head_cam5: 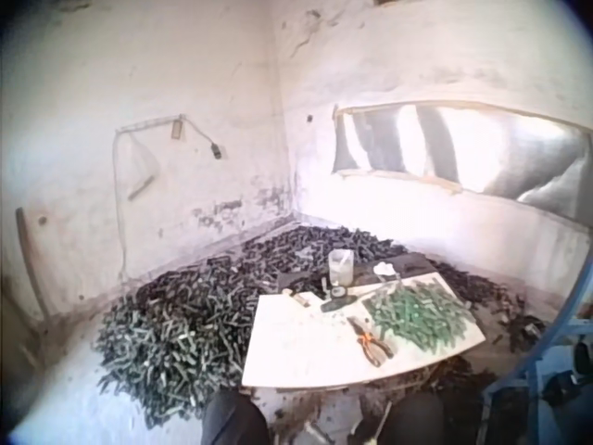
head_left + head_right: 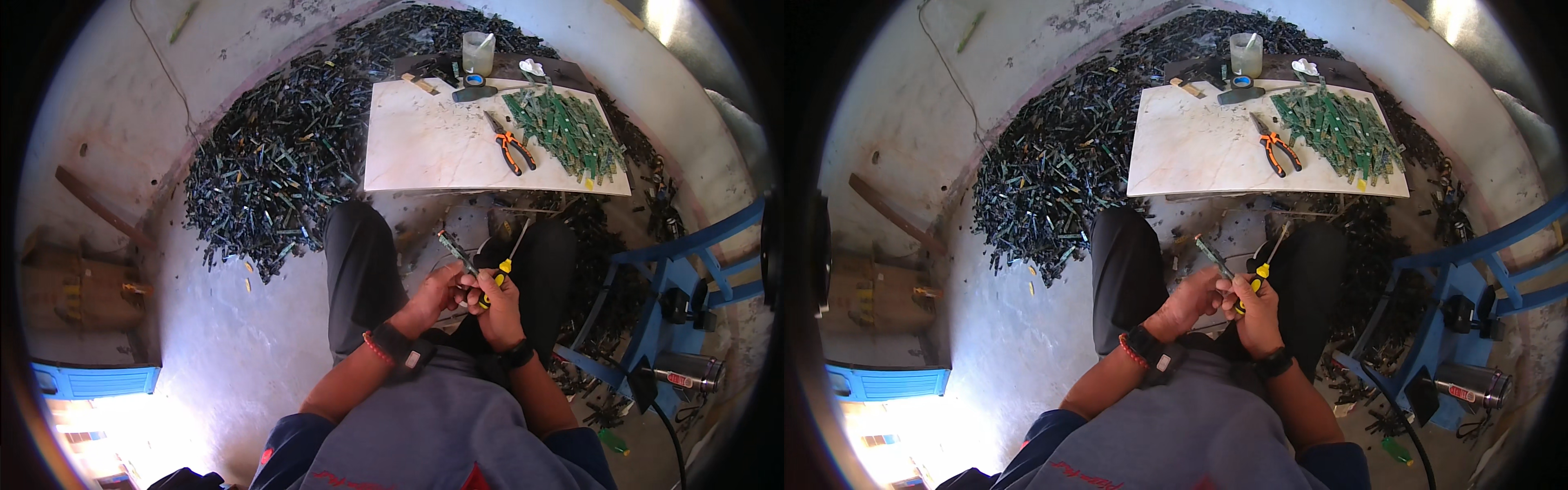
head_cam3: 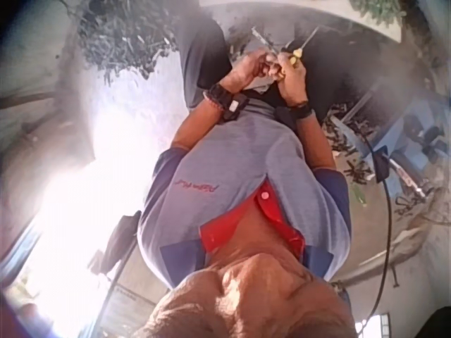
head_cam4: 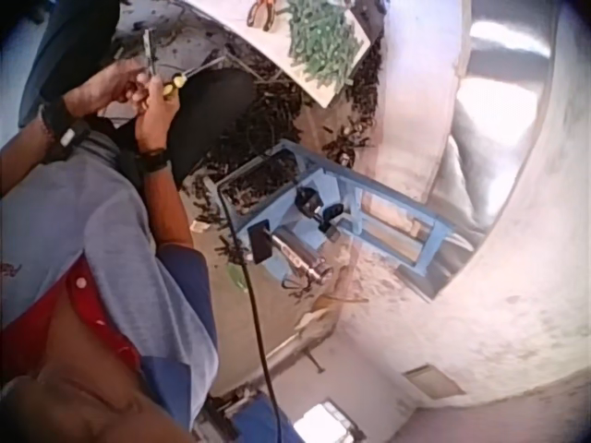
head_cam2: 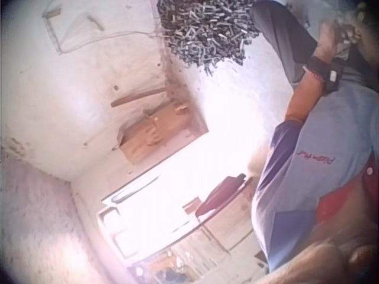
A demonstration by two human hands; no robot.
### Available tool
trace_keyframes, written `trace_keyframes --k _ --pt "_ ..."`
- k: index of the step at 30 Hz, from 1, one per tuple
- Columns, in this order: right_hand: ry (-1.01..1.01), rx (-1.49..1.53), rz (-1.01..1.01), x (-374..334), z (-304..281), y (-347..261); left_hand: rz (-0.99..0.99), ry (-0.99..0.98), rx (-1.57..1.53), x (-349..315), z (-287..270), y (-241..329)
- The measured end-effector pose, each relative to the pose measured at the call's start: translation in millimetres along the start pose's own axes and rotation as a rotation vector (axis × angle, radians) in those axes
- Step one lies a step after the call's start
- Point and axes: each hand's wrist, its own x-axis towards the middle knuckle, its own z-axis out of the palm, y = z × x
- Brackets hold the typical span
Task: The person sits on the floor and uses pliers to strip components from green circuit boards. They then use a screwdriver to pry off remaining parts, placing the processed boards on a nearby table.
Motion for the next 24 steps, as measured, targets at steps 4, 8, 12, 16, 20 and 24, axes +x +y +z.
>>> trace_keyframes --k 4,8,12,16,20,24 --pt "-0.028 -0.134 0.019 -1 -1 -10 0.053 0.047 -0.093 -7 -6 9" --pt "-0.131 -0.272 0.111 5 -7 -29 0.042 0.063 -0.263 -13 -16 14" --pt "-0.19 -0.376 0.157 13 -8 -39 -0.019 0.082 -0.252 -8 -30 5" --pt "-0.206 -0.308 0.263 16 -8 -38 0.008 0.136 -0.247 -7 -27 4" --pt "-0.259 -0.296 0.329 15 -8 -33 0.019 0.184 -0.243 -7 -29 2" --pt "-0.239 -0.324 0.341 16 -6 -33 0.008 0.199 -0.212 -11 -28 8"
